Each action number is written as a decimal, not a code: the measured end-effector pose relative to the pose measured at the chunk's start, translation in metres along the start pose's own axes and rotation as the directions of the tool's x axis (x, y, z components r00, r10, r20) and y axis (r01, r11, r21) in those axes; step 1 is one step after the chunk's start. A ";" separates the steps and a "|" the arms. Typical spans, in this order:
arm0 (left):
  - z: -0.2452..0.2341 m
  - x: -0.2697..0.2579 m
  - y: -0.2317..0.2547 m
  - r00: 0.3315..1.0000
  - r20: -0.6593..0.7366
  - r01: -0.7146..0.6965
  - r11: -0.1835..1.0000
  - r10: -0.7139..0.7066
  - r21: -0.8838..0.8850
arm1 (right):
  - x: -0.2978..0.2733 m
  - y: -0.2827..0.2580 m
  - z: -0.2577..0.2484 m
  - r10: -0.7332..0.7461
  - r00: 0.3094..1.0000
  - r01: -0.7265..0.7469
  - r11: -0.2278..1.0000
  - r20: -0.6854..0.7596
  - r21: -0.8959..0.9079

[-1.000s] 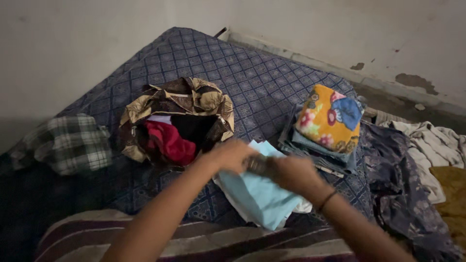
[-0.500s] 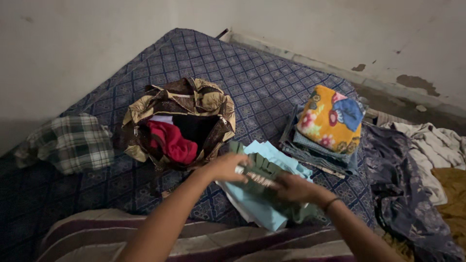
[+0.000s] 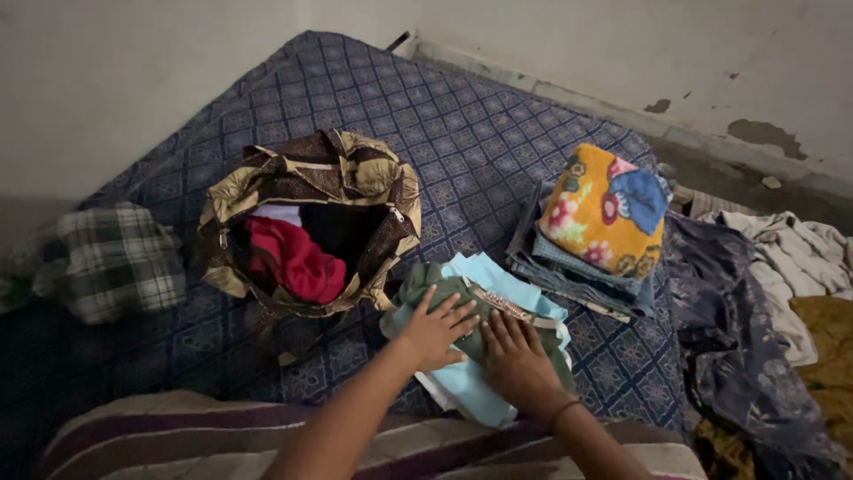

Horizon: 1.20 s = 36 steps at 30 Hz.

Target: The person empties a camo-patterned bag by removing several folded pieces of clothing and a blanket and stacking them onto a bed.

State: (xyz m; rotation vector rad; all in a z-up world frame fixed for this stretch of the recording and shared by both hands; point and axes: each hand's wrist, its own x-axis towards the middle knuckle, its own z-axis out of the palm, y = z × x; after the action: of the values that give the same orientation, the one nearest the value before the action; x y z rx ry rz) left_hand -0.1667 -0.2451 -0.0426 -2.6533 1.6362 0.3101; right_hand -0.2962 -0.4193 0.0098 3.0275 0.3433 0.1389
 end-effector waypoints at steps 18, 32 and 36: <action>-0.077 -0.006 -0.024 0.746 -0.560 0.021 0.853 -0.360 -0.521 | 0.047 0.056 -0.082 0.380 0.924 -0.380 0.925 -0.042 0.002; -0.127 -0.030 -0.030 0.414 -0.735 -0.098 0.776 -0.537 -0.623 | 0.068 0.074 -0.062 0.533 0.846 -0.528 0.843 -0.024 0.106; -0.128 -0.036 -0.020 0.517 -0.571 0.010 0.672 -0.637 -0.740 | 0.062 0.093 -0.033 0.569 0.813 -0.541 0.663 0.123 0.517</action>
State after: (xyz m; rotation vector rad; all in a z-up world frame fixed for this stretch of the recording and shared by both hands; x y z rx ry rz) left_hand -0.1434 -0.2186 0.0868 -4.0348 1.0334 -0.5758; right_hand -0.2187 -0.4932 0.0566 3.5704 -0.6985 0.1841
